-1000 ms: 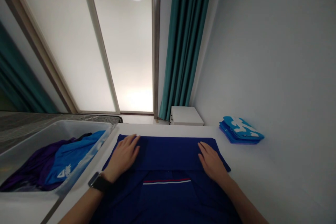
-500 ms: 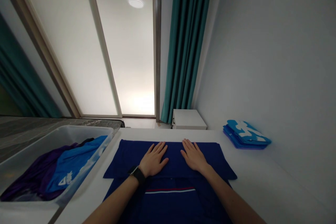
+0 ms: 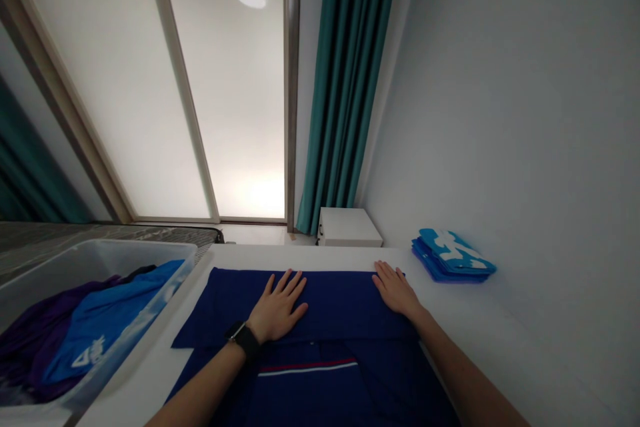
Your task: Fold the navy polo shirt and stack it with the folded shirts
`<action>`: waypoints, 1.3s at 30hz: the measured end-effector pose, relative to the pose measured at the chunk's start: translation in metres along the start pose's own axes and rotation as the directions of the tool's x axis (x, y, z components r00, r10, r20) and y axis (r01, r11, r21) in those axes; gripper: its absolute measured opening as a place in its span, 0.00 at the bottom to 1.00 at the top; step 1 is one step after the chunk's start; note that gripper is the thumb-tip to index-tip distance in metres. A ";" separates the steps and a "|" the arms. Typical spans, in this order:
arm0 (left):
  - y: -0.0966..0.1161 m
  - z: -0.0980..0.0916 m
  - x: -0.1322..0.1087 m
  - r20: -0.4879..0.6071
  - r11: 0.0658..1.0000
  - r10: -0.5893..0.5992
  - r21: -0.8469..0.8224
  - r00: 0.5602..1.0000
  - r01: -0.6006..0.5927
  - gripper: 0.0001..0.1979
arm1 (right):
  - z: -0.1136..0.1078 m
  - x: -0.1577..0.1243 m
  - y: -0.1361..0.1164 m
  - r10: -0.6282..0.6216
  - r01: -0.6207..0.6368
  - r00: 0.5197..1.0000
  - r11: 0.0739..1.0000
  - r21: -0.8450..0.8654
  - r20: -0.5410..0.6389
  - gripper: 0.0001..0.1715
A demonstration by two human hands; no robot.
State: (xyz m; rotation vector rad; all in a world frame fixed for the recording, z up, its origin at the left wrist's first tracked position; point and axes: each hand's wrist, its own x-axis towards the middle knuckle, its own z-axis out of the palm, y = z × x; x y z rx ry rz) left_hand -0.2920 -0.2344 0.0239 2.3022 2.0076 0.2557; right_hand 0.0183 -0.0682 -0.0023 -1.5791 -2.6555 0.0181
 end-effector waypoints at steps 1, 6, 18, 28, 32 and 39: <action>0.001 -0.001 0.000 0.008 1.000 0.000 0.000 1.000 0.000 0.30 | 0.002 0.001 0.002 0.006 -0.006 1.000 1.000 -0.001 -0.005 0.35; 0.002 -0.004 -0.001 0.016 1.000 -0.004 0.001 1.000 0.004 0.30 | 0.011 0.003 0.006 0.004 -0.005 1.000 1.000 -0.021 -0.031 0.35; -0.090 -0.020 -0.042 -0.080 0.977 -0.161 0.130 0.984 0.170 0.26 | 0.013 0.003 0.006 -0.022 0.014 0.994 0.997 -0.082 -0.109 0.34; -0.094 -0.005 -0.044 -0.125 0.969 -0.208 0.110 0.970 0.222 0.27 | -0.003 -0.038 -0.072 -0.265 0.267 0.964 0.959 0.092 -0.032 0.36; -0.100 -0.009 -0.034 -0.094 0.971 -0.196 0.123 0.976 0.207 0.27 | -0.003 -0.029 -0.073 -0.273 0.273 0.962 0.959 0.077 -0.010 0.37; -0.116 -0.009 -0.008 -0.100 0.968 -0.207 0.125 0.973 0.219 0.27 | -0.003 0.011 -0.067 -0.275 0.274 0.961 0.959 0.075 0.004 0.36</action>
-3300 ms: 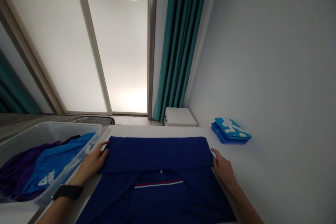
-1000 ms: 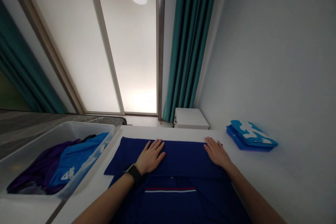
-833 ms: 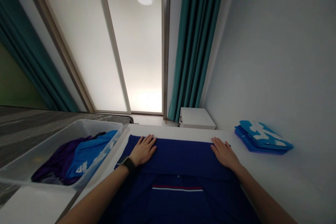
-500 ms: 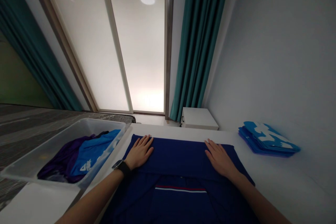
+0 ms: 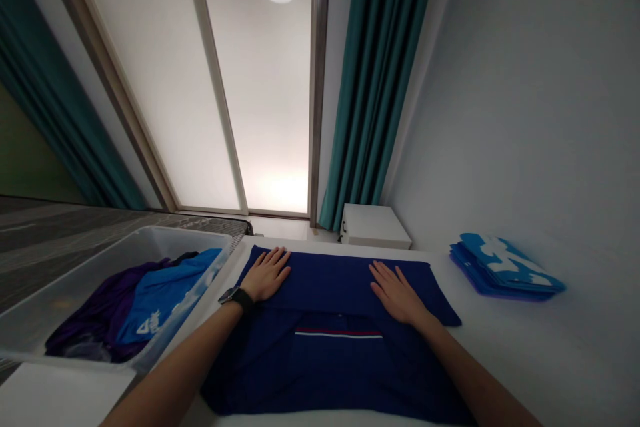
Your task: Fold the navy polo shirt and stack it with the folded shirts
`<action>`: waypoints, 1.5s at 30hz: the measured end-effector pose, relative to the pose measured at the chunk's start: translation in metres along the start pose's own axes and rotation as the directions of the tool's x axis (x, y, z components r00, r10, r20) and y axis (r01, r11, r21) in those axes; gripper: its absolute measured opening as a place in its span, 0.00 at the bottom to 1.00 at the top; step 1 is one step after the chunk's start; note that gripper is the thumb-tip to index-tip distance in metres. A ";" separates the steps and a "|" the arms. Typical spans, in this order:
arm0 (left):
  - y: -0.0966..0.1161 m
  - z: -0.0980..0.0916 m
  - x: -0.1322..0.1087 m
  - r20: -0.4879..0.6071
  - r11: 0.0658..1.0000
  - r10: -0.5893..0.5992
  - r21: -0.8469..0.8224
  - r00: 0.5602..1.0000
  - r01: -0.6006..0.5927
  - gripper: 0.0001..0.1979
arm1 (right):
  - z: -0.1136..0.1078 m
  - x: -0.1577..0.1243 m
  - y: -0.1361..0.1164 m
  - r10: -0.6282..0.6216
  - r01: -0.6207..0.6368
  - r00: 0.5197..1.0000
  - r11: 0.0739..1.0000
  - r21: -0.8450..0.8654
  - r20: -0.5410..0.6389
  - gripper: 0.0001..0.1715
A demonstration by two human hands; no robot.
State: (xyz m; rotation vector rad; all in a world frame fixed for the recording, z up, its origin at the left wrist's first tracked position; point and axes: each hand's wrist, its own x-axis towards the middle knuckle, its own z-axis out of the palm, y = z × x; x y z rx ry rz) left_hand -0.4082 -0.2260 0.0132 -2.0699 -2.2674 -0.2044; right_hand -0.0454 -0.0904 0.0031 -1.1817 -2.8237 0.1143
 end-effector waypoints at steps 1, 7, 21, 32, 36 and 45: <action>-0.002 0.001 0.004 0.003 1.000 0.000 0.001 1.000 0.000 0.27 | 0.000 0.004 0.001 0.001 -0.001 1.000 1.000 -0.003 0.005 0.36; -0.004 -0.001 0.015 -0.006 1.000 0.011 0.027 1.000 -0.011 0.26 | 0.000 0.012 0.002 -0.012 0.011 1.000 1.000 -0.024 -0.023 0.35; 0.098 -0.061 -0.085 -0.087 0.985 0.137 -0.090 0.987 -0.145 0.17 | -0.043 -0.079 -0.078 -0.014 0.001 0.983 0.997 -0.072 -0.185 0.20; 0.117 -0.056 -0.143 -0.008 0.958 -0.065 -0.281 0.998 0.060 0.09 | -0.003 -0.127 -0.088 0.103 -0.075 0.948 0.992 0.103 -0.300 0.12; 0.116 -0.048 -0.150 0.003 0.900 -0.076 -0.431 0.997 0.070 0.06 | 0.007 -0.136 -0.084 0.194 -0.089 0.937 0.937 0.337 -0.292 0.15; 0.113 -0.054 -0.186 -0.020 0.819 0.159 -0.555 0.987 -0.144 0.17 | 0.010 -0.183 -0.079 -0.017 0.131 0.963 0.902 0.411 -0.269 0.19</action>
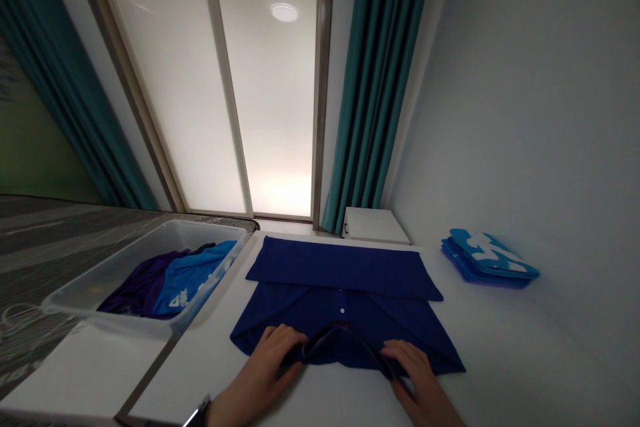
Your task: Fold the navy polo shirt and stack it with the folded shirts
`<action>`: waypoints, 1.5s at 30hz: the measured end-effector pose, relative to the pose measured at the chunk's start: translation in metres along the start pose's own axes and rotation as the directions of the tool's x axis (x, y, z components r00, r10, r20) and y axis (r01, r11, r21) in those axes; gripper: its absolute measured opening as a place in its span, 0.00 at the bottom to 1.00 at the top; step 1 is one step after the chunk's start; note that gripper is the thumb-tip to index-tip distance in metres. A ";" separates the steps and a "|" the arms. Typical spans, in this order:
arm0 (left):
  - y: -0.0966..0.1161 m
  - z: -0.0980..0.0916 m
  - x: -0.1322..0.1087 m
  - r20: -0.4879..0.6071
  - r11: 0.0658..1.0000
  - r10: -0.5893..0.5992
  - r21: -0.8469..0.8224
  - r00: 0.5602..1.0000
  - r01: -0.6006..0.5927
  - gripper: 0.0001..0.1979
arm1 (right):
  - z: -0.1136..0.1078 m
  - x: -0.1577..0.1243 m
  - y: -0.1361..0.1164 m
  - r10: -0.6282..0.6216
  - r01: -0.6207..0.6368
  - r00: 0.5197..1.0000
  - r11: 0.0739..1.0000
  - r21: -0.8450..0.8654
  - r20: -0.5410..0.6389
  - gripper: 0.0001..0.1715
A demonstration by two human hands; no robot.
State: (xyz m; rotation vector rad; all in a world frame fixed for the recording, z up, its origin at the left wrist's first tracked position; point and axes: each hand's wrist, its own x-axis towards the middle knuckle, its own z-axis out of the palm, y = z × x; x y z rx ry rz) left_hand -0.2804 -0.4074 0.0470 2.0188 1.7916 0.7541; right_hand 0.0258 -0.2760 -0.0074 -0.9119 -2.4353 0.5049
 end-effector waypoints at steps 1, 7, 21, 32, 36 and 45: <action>0.002 -0.003 -0.004 0.048 0.999 0.040 0.015 0.998 -0.040 0.16 | -0.003 -0.005 -0.001 -0.043 0.043 0.999 0.999 0.004 0.028 0.20; 0.010 -0.016 -0.014 0.118 0.993 0.102 0.043 0.988 -0.107 0.16 | -0.022 -0.016 -0.012 -0.083 0.084 0.996 0.996 -0.002 0.042 0.18; 0.034 -0.012 0.006 0.353 0.944 0.300 0.022 0.886 -0.329 0.34 | -0.034 0.022 -0.063 -0.238 0.231 0.888 0.971 0.065 0.393 0.27; 0.030 -0.019 -0.001 0.348 0.931 0.336 0.023 0.876 -0.366 0.27 | -0.030 0.018 -0.048 -0.353 0.365 0.793 0.928 0.077 0.497 0.30; 0.034 -0.023 0.014 0.271 0.945 0.286 0.076 0.919 -0.317 0.22 | -0.039 0.032 -0.051 -0.234 0.244 0.879 0.969 0.030 0.416 0.25; -0.052 -0.056 0.137 0.162 0.864 0.219 0.426 0.962 -0.268 0.19 | -0.041 0.140 0.067 -0.175 0.205 0.969 0.964 -0.172 0.174 0.24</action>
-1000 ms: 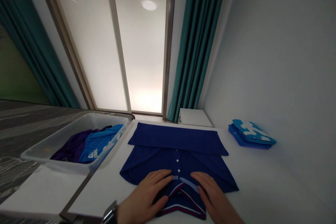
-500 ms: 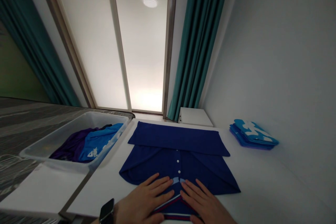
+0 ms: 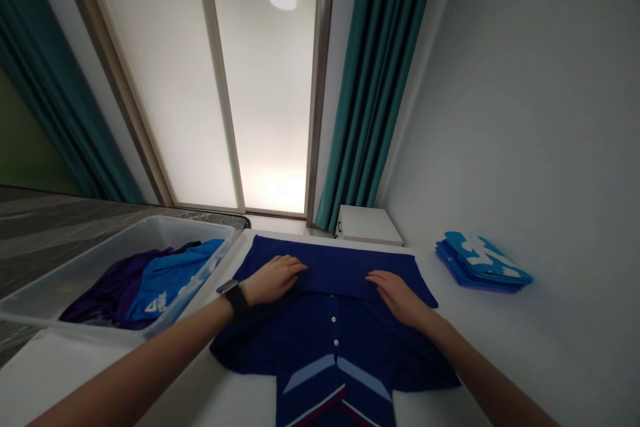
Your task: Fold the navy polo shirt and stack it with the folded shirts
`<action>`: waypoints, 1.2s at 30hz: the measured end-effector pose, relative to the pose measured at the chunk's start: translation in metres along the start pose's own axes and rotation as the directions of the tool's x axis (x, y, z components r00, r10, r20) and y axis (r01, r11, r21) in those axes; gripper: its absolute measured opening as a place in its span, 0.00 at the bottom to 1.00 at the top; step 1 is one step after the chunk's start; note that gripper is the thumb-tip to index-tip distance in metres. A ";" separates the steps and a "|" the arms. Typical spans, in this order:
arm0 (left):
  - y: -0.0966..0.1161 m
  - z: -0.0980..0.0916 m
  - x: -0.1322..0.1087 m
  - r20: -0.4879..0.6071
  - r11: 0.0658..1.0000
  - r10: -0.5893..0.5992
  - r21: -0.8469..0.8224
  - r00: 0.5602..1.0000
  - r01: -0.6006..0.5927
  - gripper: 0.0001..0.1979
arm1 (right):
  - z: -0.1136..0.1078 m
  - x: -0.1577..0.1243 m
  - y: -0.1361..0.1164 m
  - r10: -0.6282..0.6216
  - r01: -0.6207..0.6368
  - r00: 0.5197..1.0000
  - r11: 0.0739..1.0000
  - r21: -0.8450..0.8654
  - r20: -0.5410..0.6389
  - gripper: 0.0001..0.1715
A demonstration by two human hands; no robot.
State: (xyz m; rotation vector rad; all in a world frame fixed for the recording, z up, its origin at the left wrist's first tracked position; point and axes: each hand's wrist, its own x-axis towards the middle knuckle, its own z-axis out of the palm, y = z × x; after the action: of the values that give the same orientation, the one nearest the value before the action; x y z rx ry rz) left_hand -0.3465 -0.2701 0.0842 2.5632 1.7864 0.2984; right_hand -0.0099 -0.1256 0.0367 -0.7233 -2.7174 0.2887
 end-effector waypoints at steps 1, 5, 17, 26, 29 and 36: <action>-0.017 0.002 0.009 0.021 0.998 0.000 0.056 1.000 -0.001 0.18 | 0.000 0.010 0.016 0.023 -0.022 0.999 0.999 -0.035 0.033 0.24; -0.071 0.009 0.038 0.108 0.977 -0.022 0.215 0.994 -0.002 0.18 | -0.002 0.043 0.059 0.126 -0.103 0.981 0.983 -0.153 0.148 0.26; -0.137 0.001 0.063 0.306 0.969 -0.233 0.153 0.923 0.194 0.14 | -0.016 0.085 0.117 0.305 -0.241 0.900 0.944 -0.225 0.312 0.19; -0.160 -0.014 0.067 0.462 0.948 -0.315 0.109 0.829 0.299 0.14 | -0.035 0.082 0.141 0.388 -0.308 0.836 0.917 -0.253 0.389 0.16; -0.161 -0.016 0.071 0.484 0.943 -0.327 0.115 0.811 0.312 0.10 | -0.035 0.083 0.142 0.384 -0.304 0.832 0.919 -0.250 0.400 0.11; -0.164 -0.017 0.069 0.492 0.935 -0.343 0.098 0.800 0.340 0.08 | -0.035 0.080 0.146 0.314 -0.267 0.864 0.948 -0.172 0.393 0.09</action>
State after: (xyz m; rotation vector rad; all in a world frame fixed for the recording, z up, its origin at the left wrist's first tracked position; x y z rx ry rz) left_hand -0.4784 -0.1496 0.0939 1.9861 1.9570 -0.3520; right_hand 0.0018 0.0435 0.0496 -1.2391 -3.0344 0.4015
